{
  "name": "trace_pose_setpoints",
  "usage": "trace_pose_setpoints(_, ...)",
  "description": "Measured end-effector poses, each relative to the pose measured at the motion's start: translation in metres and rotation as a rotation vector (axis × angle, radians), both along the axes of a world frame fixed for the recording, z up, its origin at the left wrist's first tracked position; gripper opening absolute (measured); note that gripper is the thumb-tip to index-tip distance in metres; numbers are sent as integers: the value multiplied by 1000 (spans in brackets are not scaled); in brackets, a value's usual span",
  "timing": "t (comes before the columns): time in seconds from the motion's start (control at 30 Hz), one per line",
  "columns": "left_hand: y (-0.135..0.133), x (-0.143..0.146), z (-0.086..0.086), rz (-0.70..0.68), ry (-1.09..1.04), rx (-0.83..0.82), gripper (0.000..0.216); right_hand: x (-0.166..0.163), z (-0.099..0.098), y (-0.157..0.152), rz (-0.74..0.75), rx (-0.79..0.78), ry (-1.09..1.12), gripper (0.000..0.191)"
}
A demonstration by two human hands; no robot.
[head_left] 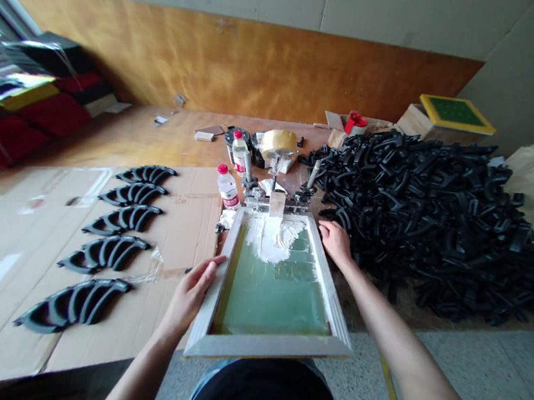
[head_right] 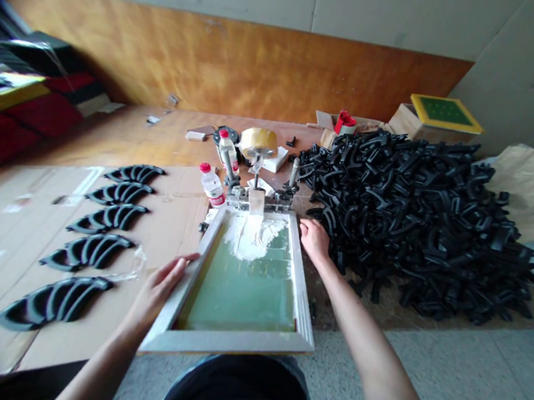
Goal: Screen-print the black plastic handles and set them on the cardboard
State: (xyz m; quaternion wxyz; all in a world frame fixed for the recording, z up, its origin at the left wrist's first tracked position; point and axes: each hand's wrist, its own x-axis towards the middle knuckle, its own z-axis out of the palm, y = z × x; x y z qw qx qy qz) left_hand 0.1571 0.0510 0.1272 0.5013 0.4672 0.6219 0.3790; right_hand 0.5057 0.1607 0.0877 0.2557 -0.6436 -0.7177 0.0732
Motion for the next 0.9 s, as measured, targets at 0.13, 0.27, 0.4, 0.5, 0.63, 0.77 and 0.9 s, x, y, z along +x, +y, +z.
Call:
trace_pose_setpoints(0.13,-10,4,-54,19,-30,-88,80,-43,25,35,174,191,-67,55)
trace_pose_setpoints(0.27,-9,6,-78,54,42,-87,75,-98,23,52,351,40,-231,24)
trace_pose_setpoints(0.4,-11,5,-79,52,42,-102,73,-98,14,28,475,-44,-274,4)
trace_pose_setpoints(0.5,-12,5,-77,75,26,-117,73,-80,19,1,737,-34,-284,5)
trace_pose_setpoints(0.63,-12,7,-73,97,-14,-119,73,-72,30,-6,853,-84,-274,7)
trace_pose_setpoints(0.77,-12,5,-71,68,-65,-107,74,-78,18,-8,687,27,-224,12)
trace_pose_setpoints(0.9,-12,5,-71,43,-67,-126,74,-74,9,-21,763,49,-180,15)
